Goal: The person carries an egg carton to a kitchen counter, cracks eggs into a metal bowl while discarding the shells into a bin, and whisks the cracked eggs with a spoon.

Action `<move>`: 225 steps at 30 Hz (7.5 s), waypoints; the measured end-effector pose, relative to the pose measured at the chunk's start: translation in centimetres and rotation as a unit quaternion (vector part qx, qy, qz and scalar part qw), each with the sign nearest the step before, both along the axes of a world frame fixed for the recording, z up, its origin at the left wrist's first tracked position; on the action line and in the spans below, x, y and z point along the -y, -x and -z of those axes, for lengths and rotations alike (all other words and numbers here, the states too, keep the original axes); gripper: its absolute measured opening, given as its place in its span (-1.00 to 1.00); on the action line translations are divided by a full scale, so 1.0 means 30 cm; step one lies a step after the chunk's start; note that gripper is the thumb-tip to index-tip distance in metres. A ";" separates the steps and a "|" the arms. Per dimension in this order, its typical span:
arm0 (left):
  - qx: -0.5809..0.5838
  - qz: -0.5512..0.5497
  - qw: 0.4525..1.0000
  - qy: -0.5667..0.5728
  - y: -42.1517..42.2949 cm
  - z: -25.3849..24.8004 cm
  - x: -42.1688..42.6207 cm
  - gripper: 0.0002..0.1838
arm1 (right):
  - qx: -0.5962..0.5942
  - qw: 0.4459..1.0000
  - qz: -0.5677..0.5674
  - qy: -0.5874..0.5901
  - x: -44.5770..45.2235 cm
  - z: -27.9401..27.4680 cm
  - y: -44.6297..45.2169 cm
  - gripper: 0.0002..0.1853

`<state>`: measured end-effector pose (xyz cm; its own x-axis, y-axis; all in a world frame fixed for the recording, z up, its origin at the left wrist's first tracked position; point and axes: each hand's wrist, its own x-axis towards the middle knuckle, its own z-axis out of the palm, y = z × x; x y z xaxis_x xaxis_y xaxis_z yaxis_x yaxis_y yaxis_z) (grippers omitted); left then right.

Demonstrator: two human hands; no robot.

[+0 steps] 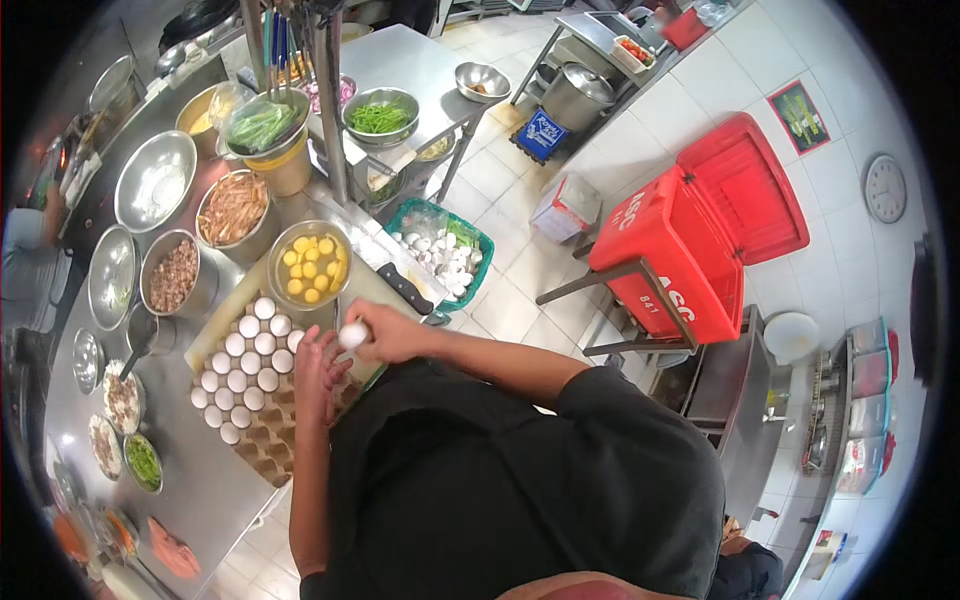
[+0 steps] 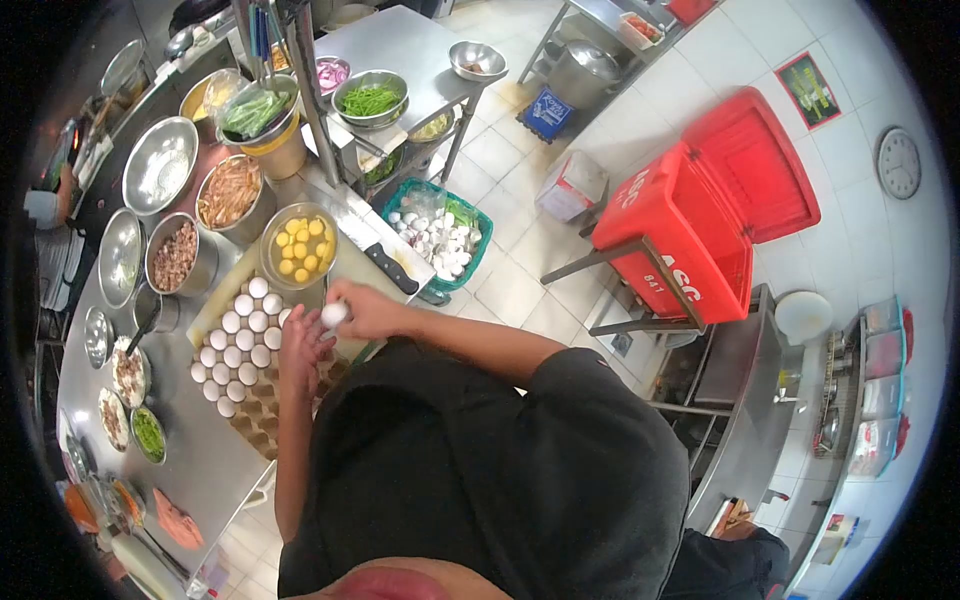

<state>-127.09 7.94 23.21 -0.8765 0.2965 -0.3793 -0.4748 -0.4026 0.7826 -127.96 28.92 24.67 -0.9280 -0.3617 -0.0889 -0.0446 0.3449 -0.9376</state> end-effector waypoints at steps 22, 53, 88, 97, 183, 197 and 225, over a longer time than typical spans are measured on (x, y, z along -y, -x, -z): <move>-0.329 -0.117 0.702 0.621 -0.221 0.100 0.358 -0.64 | -0.010 0.648 0.713 0.267 -1.092 0.228 -0.186 -0.56; -0.331 -0.107 0.709 0.613 -0.245 -0.127 0.219 -0.66 | 0.153 0.785 0.534 0.272 -0.669 0.262 -0.042 -0.55; -0.331 -0.169 0.708 0.600 -0.183 -0.099 0.138 -0.70 | -0.128 0.973 0.187 -0.031 -0.109 -0.395 0.662 -0.55; -0.317 -0.154 0.728 0.589 -0.171 -0.094 0.150 -0.71 | -0.146 0.890 0.169 -0.397 -0.651 -0.031 0.568 -0.15; -0.365 -0.171 0.740 0.538 -0.138 -0.104 0.154 -0.73 | -0.181 0.921 0.094 -0.332 -0.271 -0.178 0.394 -0.77; -0.380 -0.170 0.734 0.537 -0.134 -0.132 0.135 -0.72 | -0.151 0.947 0.139 -0.247 -0.292 -0.143 0.394 -0.77; -0.383 -0.167 0.724 0.548 -0.147 -0.104 0.141 -0.73 | -0.102 0.970 0.117 -0.189 -0.275 -0.116 0.400 -0.77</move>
